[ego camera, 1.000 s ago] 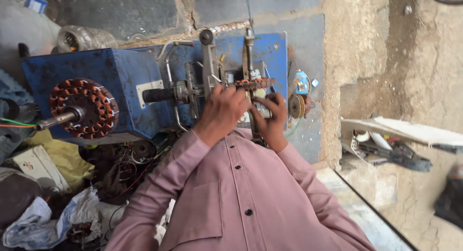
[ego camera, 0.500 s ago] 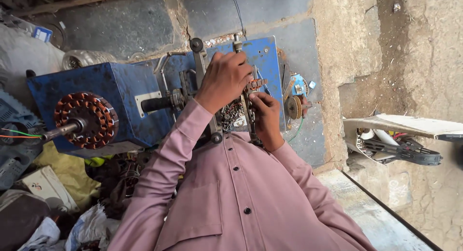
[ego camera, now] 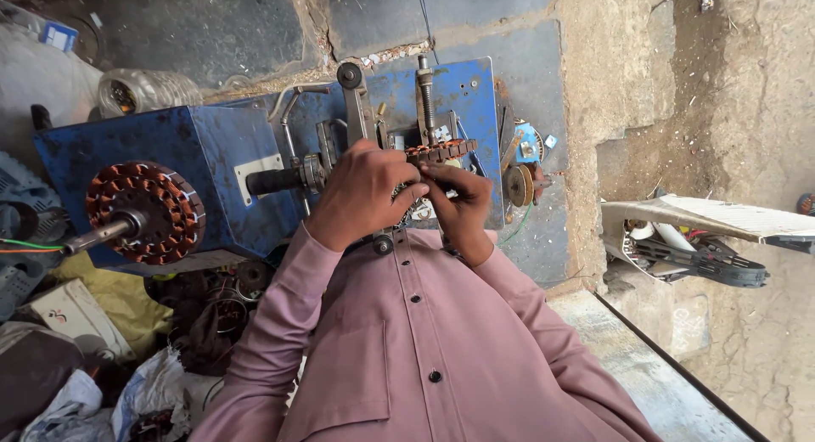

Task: The person winds copper wire onto a fan motor stator using a manual winding machine, handling the wire by hand and guiding it into the slots of the motor core while rotating the component.

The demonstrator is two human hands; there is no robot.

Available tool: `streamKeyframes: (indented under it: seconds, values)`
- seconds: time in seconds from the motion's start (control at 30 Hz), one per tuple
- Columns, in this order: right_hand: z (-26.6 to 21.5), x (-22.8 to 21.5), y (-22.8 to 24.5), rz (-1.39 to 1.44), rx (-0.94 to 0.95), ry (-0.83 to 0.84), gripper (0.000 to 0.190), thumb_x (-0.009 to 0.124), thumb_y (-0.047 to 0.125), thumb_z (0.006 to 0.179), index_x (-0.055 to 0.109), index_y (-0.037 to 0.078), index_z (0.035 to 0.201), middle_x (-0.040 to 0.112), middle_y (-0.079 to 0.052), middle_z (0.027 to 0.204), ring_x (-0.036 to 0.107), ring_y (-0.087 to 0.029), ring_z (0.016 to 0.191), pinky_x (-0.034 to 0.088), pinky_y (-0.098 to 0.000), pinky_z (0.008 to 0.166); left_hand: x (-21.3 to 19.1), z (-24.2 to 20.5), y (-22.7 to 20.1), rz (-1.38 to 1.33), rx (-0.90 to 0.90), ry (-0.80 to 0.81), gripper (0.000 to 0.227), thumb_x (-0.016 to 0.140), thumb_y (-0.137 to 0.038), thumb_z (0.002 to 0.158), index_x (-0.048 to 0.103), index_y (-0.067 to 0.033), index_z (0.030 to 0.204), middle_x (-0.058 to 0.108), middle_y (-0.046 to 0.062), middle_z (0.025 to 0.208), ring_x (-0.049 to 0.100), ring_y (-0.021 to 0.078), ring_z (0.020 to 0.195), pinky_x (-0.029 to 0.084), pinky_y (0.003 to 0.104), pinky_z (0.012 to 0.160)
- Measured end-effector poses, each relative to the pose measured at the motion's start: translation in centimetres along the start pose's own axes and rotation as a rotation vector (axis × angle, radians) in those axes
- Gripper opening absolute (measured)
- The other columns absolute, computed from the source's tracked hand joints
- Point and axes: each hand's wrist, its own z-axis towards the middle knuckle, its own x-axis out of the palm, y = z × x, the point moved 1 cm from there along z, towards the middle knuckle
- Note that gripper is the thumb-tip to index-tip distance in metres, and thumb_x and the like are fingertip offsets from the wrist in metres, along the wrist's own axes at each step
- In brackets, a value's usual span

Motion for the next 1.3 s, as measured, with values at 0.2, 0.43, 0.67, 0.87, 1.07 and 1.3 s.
streamKeyframes:
  seconds: [0.2, 0.43, 0.67, 0.87, 1.07, 1.3]
  values:
    - [2.7, -0.8, 2.4, -0.024, 0.032, 0.054, 0.016, 0.073, -0.006, 0.093, 0.073, -0.003, 0.109, 0.077, -0.016, 0.116, 0.072, -0.011, 0.089, 0.055, -0.0216, 0.07, -0.1, -0.3, -0.7, -0.016, -0.049, -0.094, 0.017, 0.075, -0.023, 0.095, 0.074, -0.0071, 0.092, 0.064, 0.009, 0.076, 0.062, 0.0302, 0.066, 0.047, 0.043, 0.064]
    - [5.0, -4.3, 3.1, -0.068, 0.065, 0.107, 0.008, 0.07, -0.004, 0.1, 0.065, -0.004, 0.107, 0.07, -0.006, 0.095, 0.062, -0.007, 0.079, 0.049, -0.0209, 0.069, 0.4, 1.0, -0.3, -0.044, -0.062, -0.197, 0.015, 0.078, -0.021, 0.094, 0.075, -0.0071, 0.099, 0.058, 0.008, 0.082, 0.063, 0.0279, 0.073, 0.048, 0.041, 0.066]
    - [-0.2, -5.8, -0.3, 0.276, 0.294, 0.198, 0.012, 0.067, 0.008, 0.099, 0.06, -0.001, 0.102, 0.07, -0.007, 0.097, 0.064, -0.011, 0.084, 0.052, -0.0248, 0.075, 0.0, 1.0, -0.6, -0.106, 0.036, -0.049, 0.028, 0.084, -0.028, 0.084, 0.069, -0.0062, 0.078, 0.053, 0.008, 0.078, 0.059, 0.0281, 0.072, 0.045, 0.044, 0.066]
    - [-2.0, -3.5, -0.6, 0.098, 0.217, 0.25, 0.009, 0.07, 0.001, 0.097, 0.064, -0.004, 0.102, 0.068, -0.009, 0.101, 0.061, -0.015, 0.093, 0.049, -0.0277, 0.085, 0.0, 0.7, 0.2, -0.069, 0.002, 0.001, 0.027, 0.082, -0.024, 0.081, 0.065, -0.0042, 0.074, 0.058, 0.008, 0.083, 0.063, 0.0273, 0.077, 0.048, 0.044, 0.068]
    - [-2.2, -3.0, -0.3, 0.084, 0.256, 0.147, 0.006, 0.068, -0.003, 0.097, 0.065, -0.005, 0.102, 0.07, -0.008, 0.102, 0.065, -0.013, 0.094, 0.052, -0.0266, 0.087, 0.2, 0.7, 0.9, -0.102, -0.016, 0.045, 0.022, 0.082, -0.019, 0.084, 0.067, -0.0044, 0.078, 0.06, 0.007, 0.085, 0.063, 0.0268, 0.076, 0.049, 0.043, 0.069]
    - [-2.7, -3.4, -1.6, 0.148, 0.435, -0.001, 0.01, 0.074, -0.003, 0.094, 0.068, -0.004, 0.101, 0.071, -0.007, 0.095, 0.065, -0.01, 0.087, 0.052, -0.0247, 0.08, -0.1, 2.5, 0.9, 0.015, 0.115, 0.033, 0.015, 0.079, -0.015, 0.083, 0.067, -0.0062, 0.081, 0.055, 0.007, 0.081, 0.06, 0.0252, 0.075, 0.048, 0.042, 0.066]
